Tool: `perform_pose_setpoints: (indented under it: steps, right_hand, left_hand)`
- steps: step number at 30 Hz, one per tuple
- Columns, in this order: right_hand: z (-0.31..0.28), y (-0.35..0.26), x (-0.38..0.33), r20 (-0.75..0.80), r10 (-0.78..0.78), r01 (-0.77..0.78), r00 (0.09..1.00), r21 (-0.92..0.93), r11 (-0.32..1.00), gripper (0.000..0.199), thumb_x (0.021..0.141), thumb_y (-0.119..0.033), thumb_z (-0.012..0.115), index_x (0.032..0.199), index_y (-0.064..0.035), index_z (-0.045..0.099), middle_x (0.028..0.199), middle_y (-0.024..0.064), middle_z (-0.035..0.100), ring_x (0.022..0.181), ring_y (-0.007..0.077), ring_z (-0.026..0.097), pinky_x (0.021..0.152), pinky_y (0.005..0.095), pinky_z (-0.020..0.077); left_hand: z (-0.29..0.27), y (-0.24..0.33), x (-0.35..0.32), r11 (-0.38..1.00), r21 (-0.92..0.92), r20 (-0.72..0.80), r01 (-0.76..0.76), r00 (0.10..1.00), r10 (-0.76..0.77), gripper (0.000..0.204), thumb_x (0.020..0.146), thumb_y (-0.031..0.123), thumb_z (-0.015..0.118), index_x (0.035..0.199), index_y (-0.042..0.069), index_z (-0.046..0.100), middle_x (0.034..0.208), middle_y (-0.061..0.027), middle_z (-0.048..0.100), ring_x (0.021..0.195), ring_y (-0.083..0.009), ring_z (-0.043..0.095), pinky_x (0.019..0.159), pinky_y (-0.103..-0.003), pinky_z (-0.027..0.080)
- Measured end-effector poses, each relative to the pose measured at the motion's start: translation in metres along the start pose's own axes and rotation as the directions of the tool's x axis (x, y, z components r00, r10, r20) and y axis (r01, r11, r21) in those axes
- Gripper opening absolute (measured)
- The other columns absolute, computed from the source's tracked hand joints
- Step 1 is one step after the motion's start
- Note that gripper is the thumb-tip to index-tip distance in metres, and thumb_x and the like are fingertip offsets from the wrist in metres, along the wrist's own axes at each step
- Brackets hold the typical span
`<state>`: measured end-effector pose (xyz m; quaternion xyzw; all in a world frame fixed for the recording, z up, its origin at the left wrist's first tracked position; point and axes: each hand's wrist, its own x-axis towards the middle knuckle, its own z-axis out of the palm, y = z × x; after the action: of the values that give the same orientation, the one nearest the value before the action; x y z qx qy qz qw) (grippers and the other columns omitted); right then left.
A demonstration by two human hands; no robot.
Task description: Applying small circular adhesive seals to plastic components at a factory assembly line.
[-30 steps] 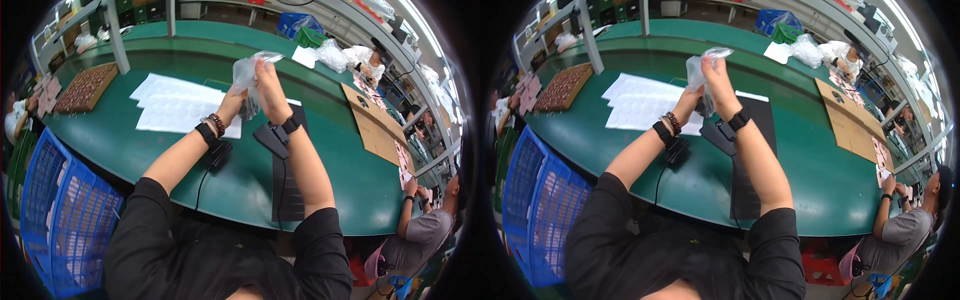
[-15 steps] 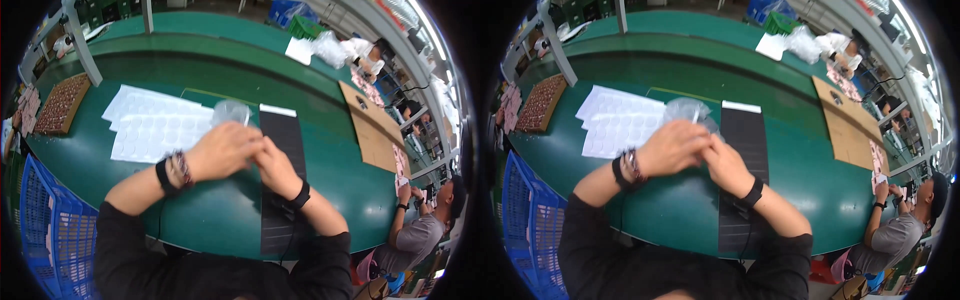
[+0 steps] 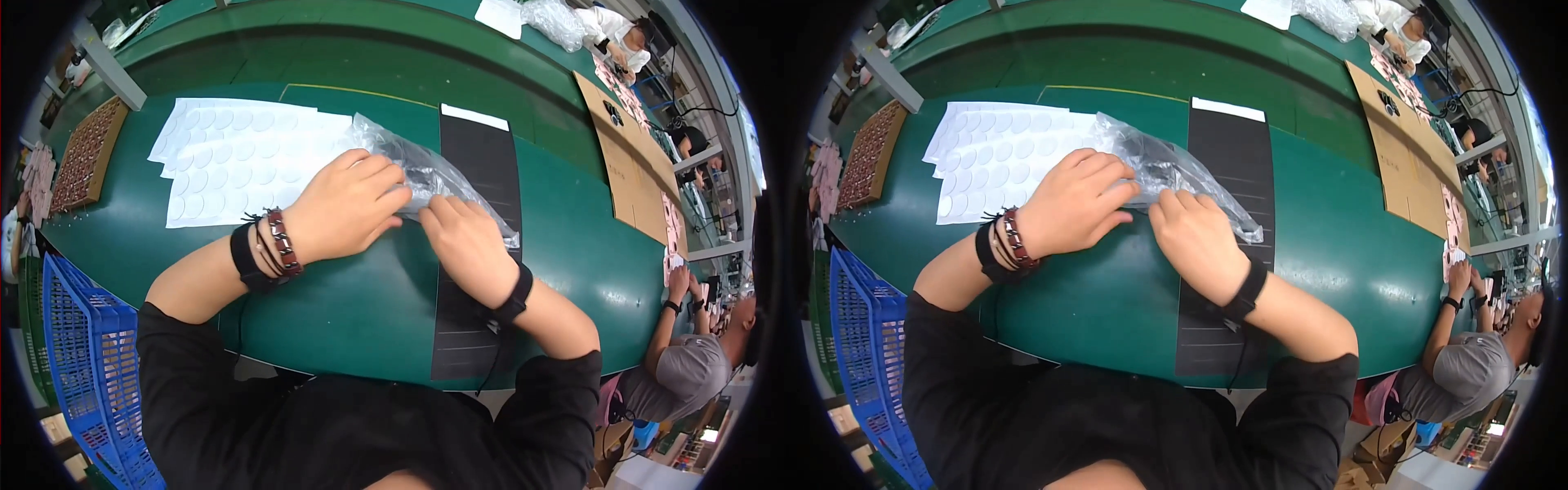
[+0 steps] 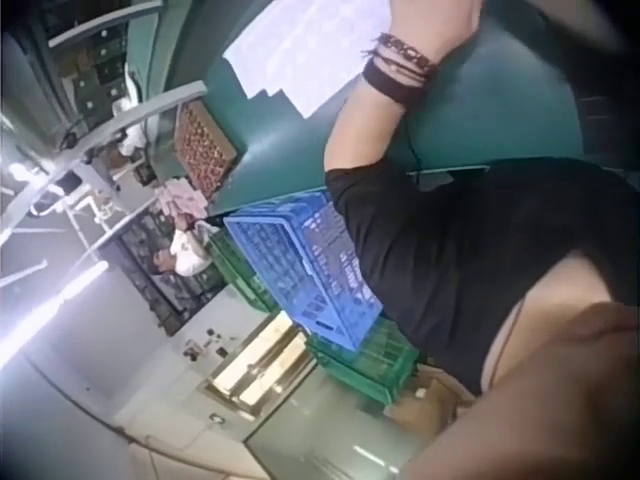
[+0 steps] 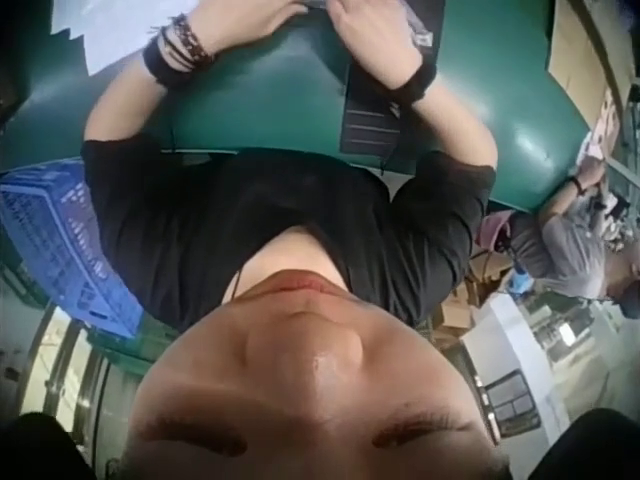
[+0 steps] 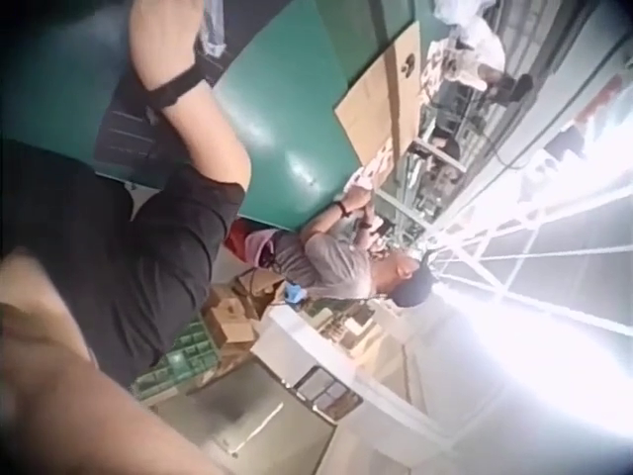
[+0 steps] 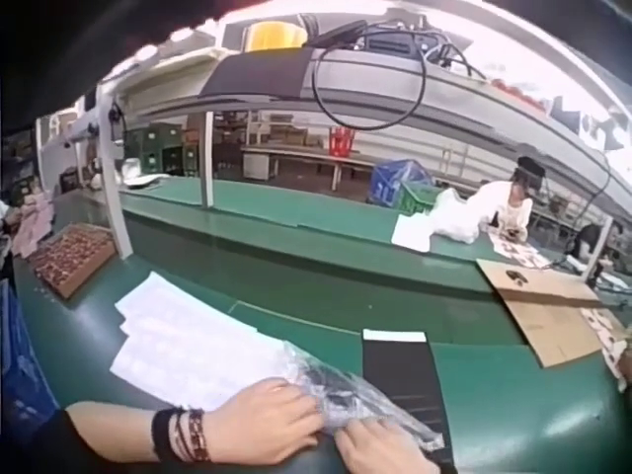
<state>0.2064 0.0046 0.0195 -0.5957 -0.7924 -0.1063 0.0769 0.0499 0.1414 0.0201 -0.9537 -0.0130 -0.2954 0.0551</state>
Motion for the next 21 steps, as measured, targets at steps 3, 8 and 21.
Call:
perform_pose_setpoints:
  steps: [3, 8, 21]
  right_hand:
    - [0.02, 0.0, 0.0, -0.01, 0.068, -0.068, 0.998, 0.017, 0.998, 0.024, 0.074, -0.003, 0.051, 0.098, -0.0021, 0.055, 0.084, 0.009, 0.054, 0.063, 0.0228, 0.059, 0.054, 0.0347, 0.0459]
    - [0.028, 0.006, 0.008, 0.233, 0.235, -0.235, 0.944, -0.032, 0.972, 0.02, 0.073, -0.003, 0.051, 0.092, -0.0026, 0.054, 0.082, 0.011, 0.053, 0.064, 0.024, 0.059, 0.055, 0.0339, 0.0467]
    - [0.037, 0.039, 0.036, -0.072, 0.047, -0.046, 0.996, 0.026, 0.999, 0.013, 0.08, -0.009, 0.052, 0.093, -0.0043, 0.054, 0.078, 0.0115, 0.058, 0.071, 0.0273, 0.06, 0.057, 0.0372, 0.0477]
  left_hand:
    - [0.011, 0.001, -0.011, 1.0, -0.013, 0.103, 0.012, 0.995, -0.01, 0.014, 0.067, 0.014, 0.062, 0.079, 0.008, 0.059, 0.09, -0.0036, 0.055, 0.091, -0.02, 0.052, 0.081, -0.034, 0.038]
    - [0.019, -0.03, -0.01, 0.965, 0.221, 0.155, 0.144, 0.971, -0.181, 0.014, 0.067, 0.013, 0.06, 0.079, 0.008, 0.058, 0.083, -0.0041, 0.053, 0.086, -0.0196, 0.052, 0.075, -0.033, 0.041]
    - [0.036, -0.02, 0.001, 0.987, -0.15, 0.02, 0.062, 0.998, -0.06, 0.01, 0.067, 0.008, 0.057, 0.078, 0.009, 0.057, 0.081, -0.0046, 0.054, 0.084, -0.0178, 0.053, 0.078, -0.033, 0.042]
